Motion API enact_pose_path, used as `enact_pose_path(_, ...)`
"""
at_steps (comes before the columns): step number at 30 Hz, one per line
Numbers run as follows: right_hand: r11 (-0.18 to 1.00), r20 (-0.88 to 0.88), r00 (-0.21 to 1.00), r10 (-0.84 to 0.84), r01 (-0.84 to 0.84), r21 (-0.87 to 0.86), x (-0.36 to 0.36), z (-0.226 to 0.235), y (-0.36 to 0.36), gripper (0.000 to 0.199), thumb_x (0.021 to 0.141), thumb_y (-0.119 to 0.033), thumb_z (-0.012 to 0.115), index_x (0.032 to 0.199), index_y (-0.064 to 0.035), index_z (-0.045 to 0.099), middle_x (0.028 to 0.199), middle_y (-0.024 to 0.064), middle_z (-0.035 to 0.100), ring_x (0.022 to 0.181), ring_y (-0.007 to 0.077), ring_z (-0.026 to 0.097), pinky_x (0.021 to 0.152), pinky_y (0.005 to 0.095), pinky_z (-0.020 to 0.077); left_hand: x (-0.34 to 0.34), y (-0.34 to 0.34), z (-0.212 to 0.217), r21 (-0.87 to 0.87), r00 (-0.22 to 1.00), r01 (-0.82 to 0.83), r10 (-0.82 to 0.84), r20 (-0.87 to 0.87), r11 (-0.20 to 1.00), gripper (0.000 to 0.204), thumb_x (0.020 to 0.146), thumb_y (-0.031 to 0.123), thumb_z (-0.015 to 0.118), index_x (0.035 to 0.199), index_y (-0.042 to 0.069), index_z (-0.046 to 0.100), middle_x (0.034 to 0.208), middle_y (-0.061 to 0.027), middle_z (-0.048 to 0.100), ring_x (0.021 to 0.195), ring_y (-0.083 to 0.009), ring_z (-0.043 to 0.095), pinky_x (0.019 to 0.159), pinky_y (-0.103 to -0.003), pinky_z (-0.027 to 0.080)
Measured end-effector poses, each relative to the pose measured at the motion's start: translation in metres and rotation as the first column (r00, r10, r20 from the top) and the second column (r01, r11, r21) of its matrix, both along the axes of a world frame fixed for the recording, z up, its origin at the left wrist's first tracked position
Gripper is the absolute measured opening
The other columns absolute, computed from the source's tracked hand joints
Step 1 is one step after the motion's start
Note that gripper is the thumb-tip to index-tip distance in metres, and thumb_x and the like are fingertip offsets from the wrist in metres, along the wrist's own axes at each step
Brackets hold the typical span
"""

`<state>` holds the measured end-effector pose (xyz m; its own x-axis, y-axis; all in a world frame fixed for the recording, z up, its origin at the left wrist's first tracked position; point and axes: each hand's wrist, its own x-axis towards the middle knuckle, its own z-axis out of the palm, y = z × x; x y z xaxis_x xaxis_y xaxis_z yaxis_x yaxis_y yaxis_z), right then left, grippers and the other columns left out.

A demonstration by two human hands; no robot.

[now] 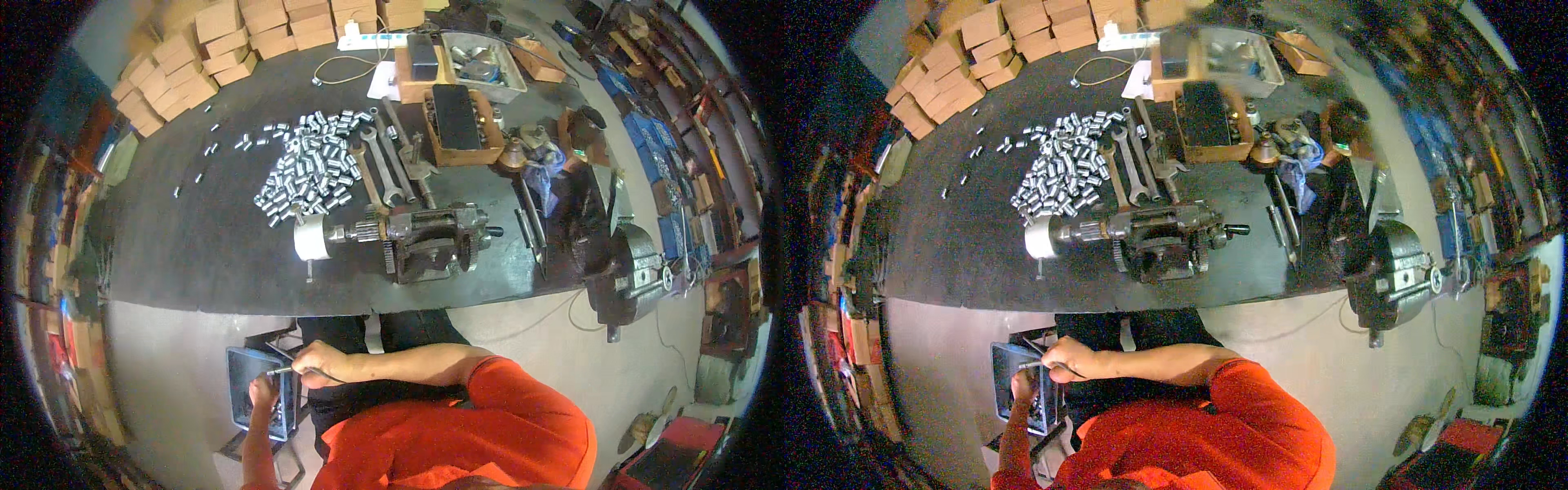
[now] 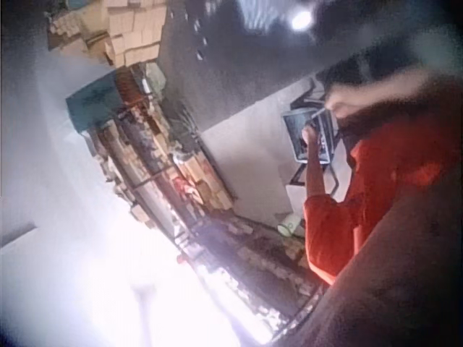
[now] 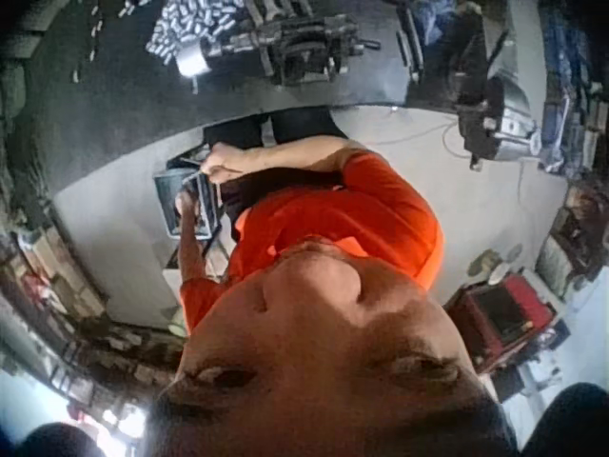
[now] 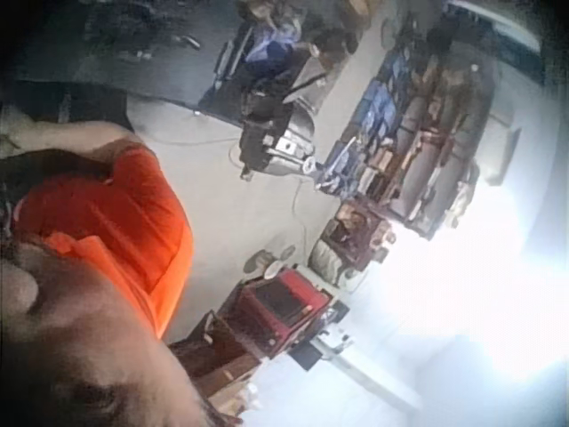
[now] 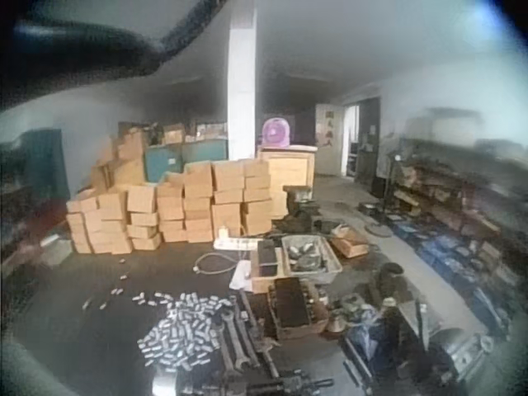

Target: The person repeatedly picks up small cylindrical metal parts from a table, uses a wrench to tighten or adjust them, and places them into a blue plastic bin. The process is continuous and repetitive throughout the clip.

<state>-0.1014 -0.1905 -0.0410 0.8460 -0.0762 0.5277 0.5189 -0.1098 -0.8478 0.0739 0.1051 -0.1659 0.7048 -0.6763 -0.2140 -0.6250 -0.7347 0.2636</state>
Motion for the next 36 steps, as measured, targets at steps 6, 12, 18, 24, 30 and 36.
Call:
enact_pose_path(6,0.987,-0.214,0.973,0.082,-0.049,0.154,-0.002,0.002,-0.002,0.015,0.077,-0.008,0.06,0.064,-0.0057,0.053,0.055,-0.0028,0.044,0.046,0.008,0.039,0.042,0.0266,0.0324,0.015,-0.03,0.077,-0.382,0.68,-0.629,0.242,-0.692,0.677,0.014,0.079,0.005,0.06,0.09,0.0,0.054,0.071,-0.0069,0.056,0.06,-0.0162,0.055,0.052,-0.03,0.048)
enact_pose_path(12,0.994,-0.26,0.96,0.107,-0.098,0.045,0.007,0.022,-0.003,0.027,0.07,-0.016,0.064,0.059,-0.0042,0.042,0.058,0.0072,0.037,0.049,0.0175,0.038,0.046,0.0328,0.0295,-0.037,-0.101,0.189,-0.3,0.302,-0.833,-0.072,-0.951,0.465,0.036,0.088,0.024,0.059,0.11,-0.004,0.053,0.082,-0.0132,0.063,0.061,-0.0234,0.061,0.055,-0.035,0.05)
enact_pose_path(18,0.999,-0.209,0.977,0.05,-0.049,0.005,0.005,0.028,-0.004,0.028,0.069,-0.019,0.061,0.059,-0.0031,0.04,0.056,0.0088,0.037,0.048,0.0218,0.04,0.046,0.0344,0.0304,-0.057,-0.102,0.191,-0.27,0.184,-0.87,-0.237,-0.954,0.412,0.029,0.092,0.023,0.055,0.095,-0.006,0.058,0.071,-0.0164,0.063,0.055,-0.0259,0.063,0.064,-0.035,0.053)
enact_pose_path(24,0.997,-0.244,0.969,0.028,-0.045,-0.066,0.002,0.031,-0.014,0.023,0.067,-0.011,0.064,0.06,-0.0041,0.043,0.055,0.0105,0.042,0.046,0.0241,0.045,0.045,0.0359,0.0341,-0.06,-0.124,0.215,-0.423,0.564,-0.611,-0.007,-0.826,0.669,0.02,0.089,0.012,0.061,0.096,-0.007,0.058,0.074,-0.013,0.065,0.056,-0.0186,0.063,0.063,-0.027,0.052)
enact_pose_path(30,0.999,-0.24,0.971,-0.008,-0.002,-0.041,0.004,0.026,-0.011,0.021,0.069,-0.011,0.063,0.06,-0.0032,0.046,0.053,0.0131,0.047,0.046,0.0247,0.052,0.044,0.0344,0.0368,-0.067,-0.132,0.214,-0.515,0.683,-0.49,-0.058,-0.728,0.704,0.016,0.084,-0.001,0.064,0.098,-0.003,0.059,0.084,-0.0085,0.066,0.08,-0.0163,0.065,0.076,-0.027,0.05)
enact_pose_path(36,1.0,-0.245,0.969,0.011,-0.005,0.021,0.007,0.03,-0.013,0.021,0.069,-0.012,0.061,0.059,-0.0019,0.046,0.051,0.0123,0.046,0.042,0.0222,0.05,0.043,0.0325,0.0357,-0.066,-0.14,0.216,-0.489,0.614,-0.518,-0.093,-0.783,0.702,0.019,0.084,-0.001,0.064,0.102,-0.004,0.057,0.089,-0.0088,0.065,0.084,-0.0172,0.065,0.075,-0.03,0.052)
